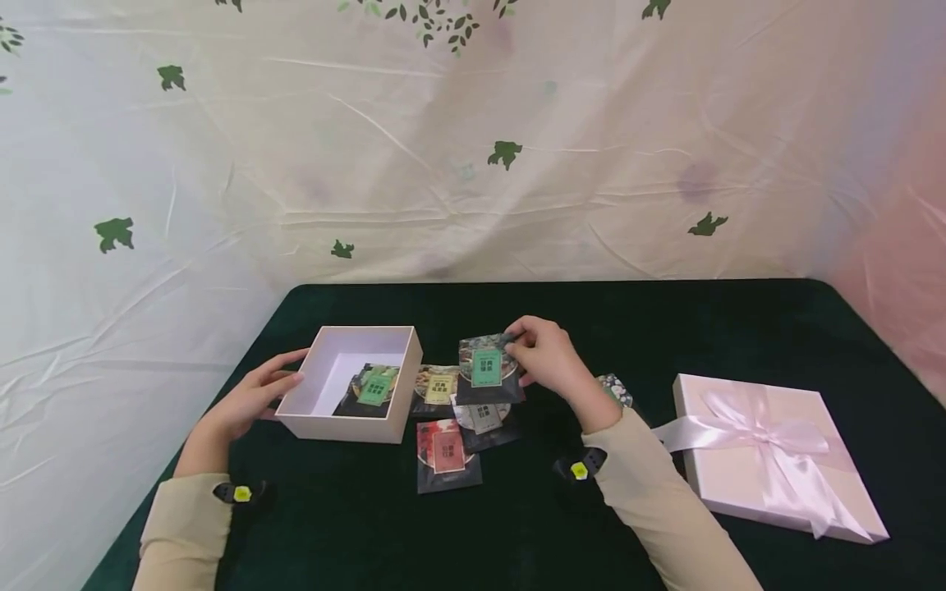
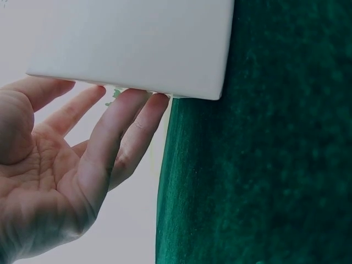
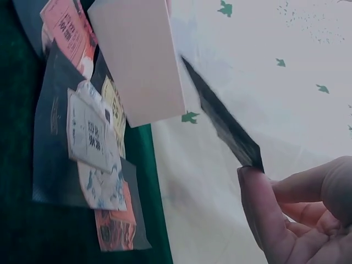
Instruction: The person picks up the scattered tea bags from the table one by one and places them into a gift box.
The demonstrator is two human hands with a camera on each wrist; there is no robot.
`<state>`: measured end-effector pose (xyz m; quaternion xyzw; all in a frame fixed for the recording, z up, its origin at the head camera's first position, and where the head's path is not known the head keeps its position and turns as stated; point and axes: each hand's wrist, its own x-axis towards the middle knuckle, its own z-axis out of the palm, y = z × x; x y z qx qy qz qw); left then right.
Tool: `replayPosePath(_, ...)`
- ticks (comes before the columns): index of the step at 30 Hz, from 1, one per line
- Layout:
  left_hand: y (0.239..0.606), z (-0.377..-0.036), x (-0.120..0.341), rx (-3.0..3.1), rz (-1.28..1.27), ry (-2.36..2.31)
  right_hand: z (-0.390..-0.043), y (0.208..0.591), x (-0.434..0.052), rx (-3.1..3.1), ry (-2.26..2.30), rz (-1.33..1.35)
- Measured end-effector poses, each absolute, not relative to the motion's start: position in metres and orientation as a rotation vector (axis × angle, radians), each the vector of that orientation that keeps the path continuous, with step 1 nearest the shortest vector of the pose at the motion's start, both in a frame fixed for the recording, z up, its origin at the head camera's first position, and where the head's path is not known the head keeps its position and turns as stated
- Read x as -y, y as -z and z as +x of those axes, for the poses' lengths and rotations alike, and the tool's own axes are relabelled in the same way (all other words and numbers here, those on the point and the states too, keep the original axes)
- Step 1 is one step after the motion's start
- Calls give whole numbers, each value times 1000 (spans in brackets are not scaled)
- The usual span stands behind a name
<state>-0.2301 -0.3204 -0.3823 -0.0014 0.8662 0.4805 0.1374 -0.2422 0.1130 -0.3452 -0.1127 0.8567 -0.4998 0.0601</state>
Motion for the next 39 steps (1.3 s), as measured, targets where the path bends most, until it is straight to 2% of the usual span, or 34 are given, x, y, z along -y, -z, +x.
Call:
replayPosePath(22,381,-230,320,-2509,-22,-1394,-263,327,-60,-2571,1693,-271)
replayPosePath(39,379,-228,316,-2500,-13,-1387,-266,325,-15,-2541,1652,-388)
